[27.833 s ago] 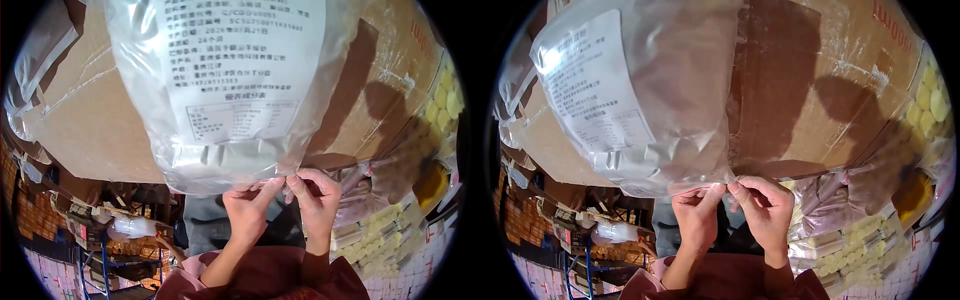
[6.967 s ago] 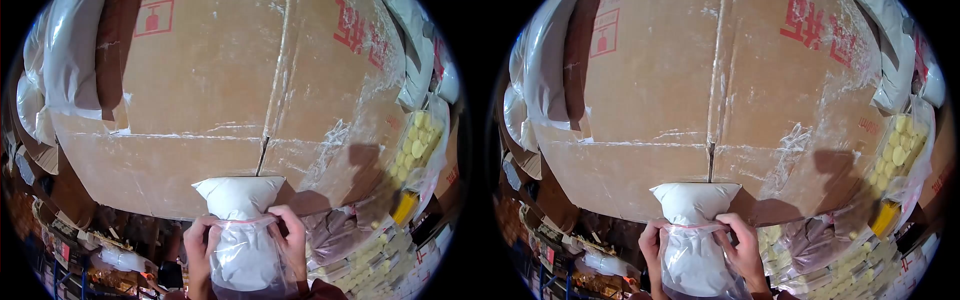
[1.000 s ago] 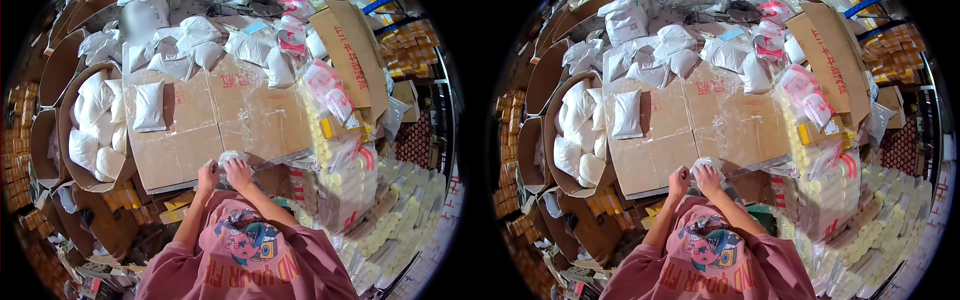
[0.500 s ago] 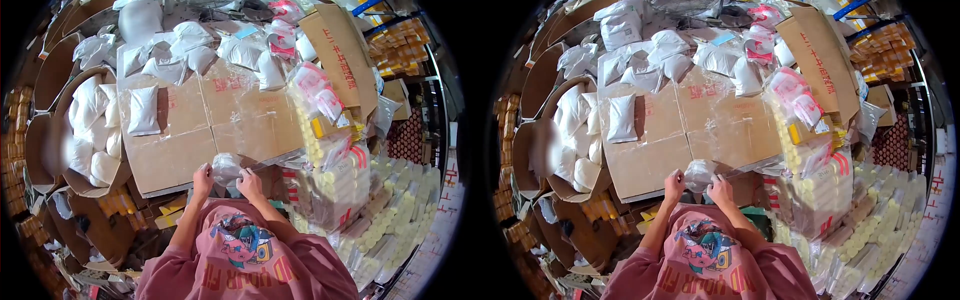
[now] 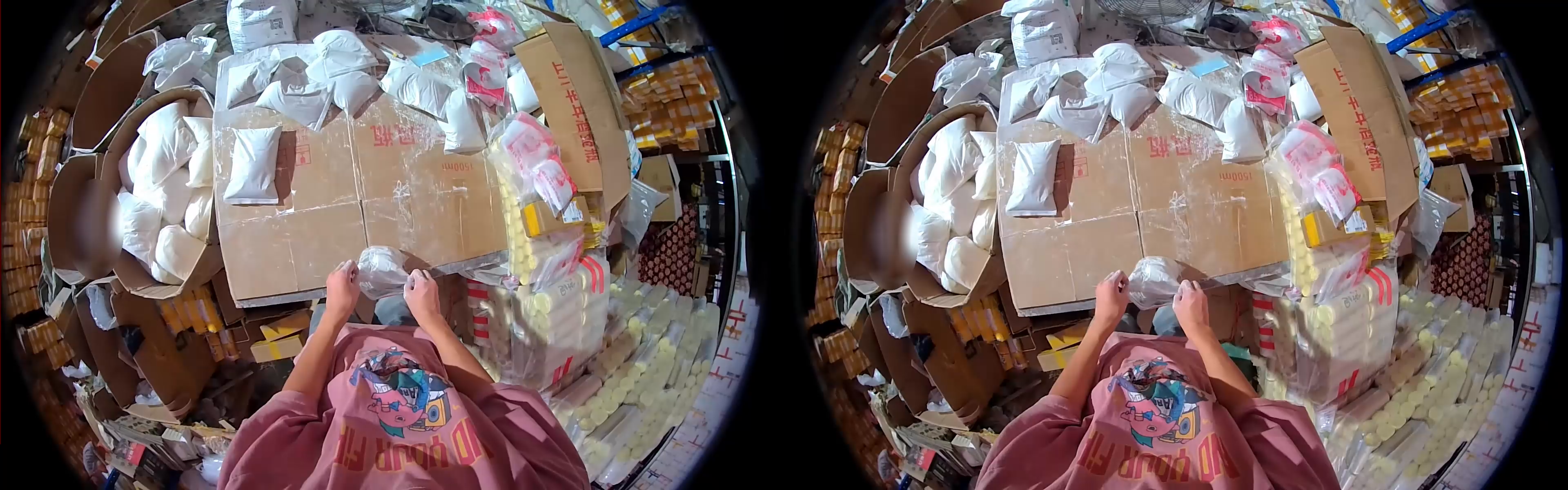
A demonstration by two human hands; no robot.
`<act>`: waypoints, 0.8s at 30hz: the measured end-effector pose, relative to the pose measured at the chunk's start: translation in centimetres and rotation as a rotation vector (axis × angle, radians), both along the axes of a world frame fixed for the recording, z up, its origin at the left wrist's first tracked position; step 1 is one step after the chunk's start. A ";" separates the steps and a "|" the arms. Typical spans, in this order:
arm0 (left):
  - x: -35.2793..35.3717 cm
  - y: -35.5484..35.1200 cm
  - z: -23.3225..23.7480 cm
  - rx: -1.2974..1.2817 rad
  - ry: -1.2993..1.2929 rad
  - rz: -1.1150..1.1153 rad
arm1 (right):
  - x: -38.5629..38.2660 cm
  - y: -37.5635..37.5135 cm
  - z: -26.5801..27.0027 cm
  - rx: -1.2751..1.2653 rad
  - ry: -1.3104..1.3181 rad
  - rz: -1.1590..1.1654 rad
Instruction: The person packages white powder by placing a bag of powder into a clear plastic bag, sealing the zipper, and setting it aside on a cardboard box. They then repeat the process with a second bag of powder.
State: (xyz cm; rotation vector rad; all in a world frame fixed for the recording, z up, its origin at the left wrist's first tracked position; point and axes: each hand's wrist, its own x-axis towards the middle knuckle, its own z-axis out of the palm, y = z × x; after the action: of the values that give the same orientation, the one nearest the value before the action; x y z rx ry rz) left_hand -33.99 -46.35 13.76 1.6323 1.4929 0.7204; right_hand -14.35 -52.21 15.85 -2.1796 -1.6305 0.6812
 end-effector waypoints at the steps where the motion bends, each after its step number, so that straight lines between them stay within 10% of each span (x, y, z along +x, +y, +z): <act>1: 0.0 -0.1 -0.1 -0.001 0.007 0.001 | -0.1 0.0 0.2 0.010 -0.003 0.011; 21: 0.3 -0.7 0.1 -0.022 0.131 0.033 | 0.5 -0.6 -1.6 -0.292 -0.137 -0.074; 24: -0.5 -1.1 -0.4 -0.486 0.070 -0.006 | 0.8 -0.9 -2.4 -0.334 -0.170 -0.008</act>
State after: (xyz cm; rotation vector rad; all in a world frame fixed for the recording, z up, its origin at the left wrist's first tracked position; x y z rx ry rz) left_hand -34.54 -47.43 13.38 1.2967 1.5627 0.2651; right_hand -13.56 -53.10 13.41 -2.5396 -1.6892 0.8379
